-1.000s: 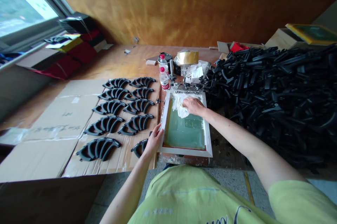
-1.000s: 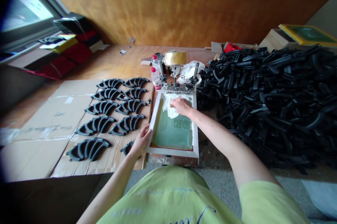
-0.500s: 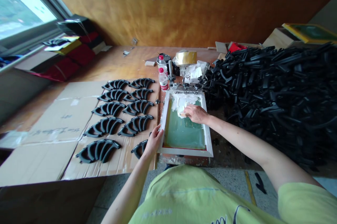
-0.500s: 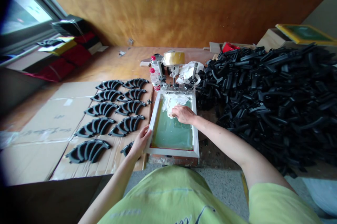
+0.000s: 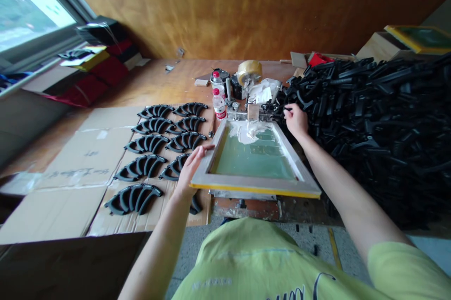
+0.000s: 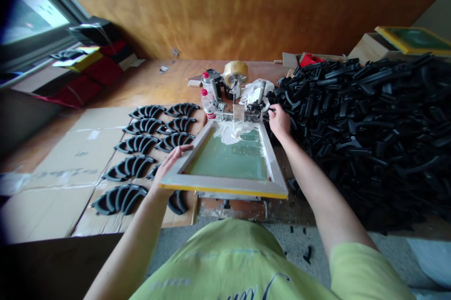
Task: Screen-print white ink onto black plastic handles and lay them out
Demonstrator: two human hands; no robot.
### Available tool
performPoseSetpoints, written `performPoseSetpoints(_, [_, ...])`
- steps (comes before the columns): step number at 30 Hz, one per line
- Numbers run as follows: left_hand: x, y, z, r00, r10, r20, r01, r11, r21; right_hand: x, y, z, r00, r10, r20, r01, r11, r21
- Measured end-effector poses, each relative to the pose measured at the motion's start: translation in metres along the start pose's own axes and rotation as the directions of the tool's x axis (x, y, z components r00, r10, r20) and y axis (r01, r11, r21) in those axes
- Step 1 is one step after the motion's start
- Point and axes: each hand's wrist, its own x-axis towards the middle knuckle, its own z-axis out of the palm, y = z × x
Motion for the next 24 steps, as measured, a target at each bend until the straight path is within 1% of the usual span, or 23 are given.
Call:
performPoseSetpoints(1, [0.007, 0.012, 0.004, 0.997, 0.075, -0.007, -0.075, 0.997, -0.03, -0.008, 0.012, -0.001, 0.999, 0.036, 0.018, -0.036, 0.999, 0.0])
performPoseSetpoints(2, [0.015, 0.024, 0.009, 0.991, 0.132, -0.003, -0.132, 0.989, -0.07, -0.018, 0.021, 0.001, 0.997, 0.041, 0.064, -0.041, 0.999, 0.003])
performPoseSetpoints(3, [0.023, 0.035, 0.014, 0.986, 0.166, 0.01, -0.164, 0.98, -0.112, -0.03, 0.026, 0.006, 0.992, 0.022, 0.124, -0.024, 1.0, 0.013])
performPoseSetpoints(5, [0.039, 0.053, 0.024, 0.984, 0.174, 0.037, -0.165, 0.969, -0.182, -0.057, 0.028, 0.023, 0.963, -0.09, 0.253, 0.077, 0.995, 0.063])
performPoseSetpoints(7, [0.05, 0.065, 0.031, 0.987, 0.155, 0.032, -0.144, 0.963, -0.228, -0.079, 0.02, 0.042, 0.906, -0.238, 0.351, 0.212, 0.971, 0.113])
performPoseSetpoints(9, [0.052, 0.065, 0.035, 0.989, 0.15, -0.014, -0.148, 0.951, -0.273, -0.09, 0.01, 0.055, 0.831, -0.354, 0.429, 0.329, 0.935, 0.134])
performPoseSetpoints(10, [0.049, 0.06, 0.037, 0.989, 0.145, -0.041, -0.151, 0.944, -0.293, -0.092, 0.005, 0.058, 0.805, -0.378, 0.457, 0.359, 0.924, 0.131])
performPoseSetpoints(11, [0.044, 0.051, 0.037, 0.991, 0.124, -0.051, -0.134, 0.943, -0.305, -0.093, -0.001, 0.058, 0.796, -0.378, 0.473, 0.366, 0.923, 0.123])
performPoseSetpoints(12, [0.036, 0.039, 0.038, 0.997, 0.077, -0.031, -0.083, 0.949, -0.303, -0.094, -0.008, 0.056, 0.796, -0.374, 0.475, 0.362, 0.924, 0.121])
performPoseSetpoints(13, [0.026, 0.025, 0.04, 1.0, -0.002, 0.025, 0.009, 0.959, -0.284, -0.097, -0.016, 0.052, 0.804, -0.374, 0.462, 0.357, 0.925, 0.127])
performPoseSetpoints(14, [0.015, 0.009, 0.041, 0.989, -0.109, 0.1, 0.131, 0.96, -0.249, -0.103, -0.026, 0.047, 0.814, -0.383, 0.436, 0.358, 0.923, 0.141])
performPoseSetpoints(15, [0.002, -0.007, 0.043, 0.958, -0.226, 0.178, 0.261, 0.943, -0.204, -0.113, -0.038, 0.04, 0.821, -0.404, 0.403, 0.372, 0.915, 0.159])
performPoseSetpoints(16, [-0.011, -0.024, 0.045, 0.917, -0.324, 0.232, 0.367, 0.913, -0.178, -0.126, -0.052, 0.034, 0.819, -0.439, 0.368, 0.402, 0.898, 0.178])
performPoseSetpoints(17, [-0.023, -0.039, 0.045, 0.886, -0.391, 0.249, 0.439, 0.881, -0.178, -0.141, -0.067, 0.029, 0.805, -0.484, 0.342, 0.442, 0.875, 0.197])
performPoseSetpoints(18, [-0.034, -0.052, 0.045, 0.872, -0.432, 0.23, 0.477, 0.855, -0.202, -0.157, -0.082, 0.025, 0.745, -0.569, 0.348, 0.523, 0.822, 0.227])
performPoseSetpoints(19, [-0.043, -0.064, 0.044, 0.874, -0.452, 0.18, 0.484, 0.843, -0.234, -0.172, -0.095, 0.023, 0.657, -0.657, 0.37, 0.607, 0.752, 0.257])
performPoseSetpoints(21, [-0.056, -0.079, 0.038, 0.894, -0.445, 0.047, 0.442, 0.862, -0.248, -0.195, -0.11, 0.02, 0.526, -0.755, 0.392, 0.691, 0.648, 0.321])
performPoseSetpoints(22, [-0.061, -0.083, 0.034, 0.907, -0.421, -0.01, 0.409, 0.887, -0.214, -0.202, -0.11, 0.018, 0.49, -0.777, 0.394, 0.7, 0.621, 0.353])
performPoseSetpoints(23, [-0.065, -0.084, 0.03, 0.922, -0.385, -0.048, 0.373, 0.914, -0.161, -0.205, -0.107, 0.015, 0.481, -0.785, 0.39, 0.689, 0.614, 0.385])
performPoseSetpoints(24, [-0.068, -0.083, 0.027, 0.937, -0.342, -0.063, 0.336, 0.937, -0.097, -0.205, -0.099, 0.012, 0.495, -0.78, 0.383, 0.661, 0.624, 0.416])
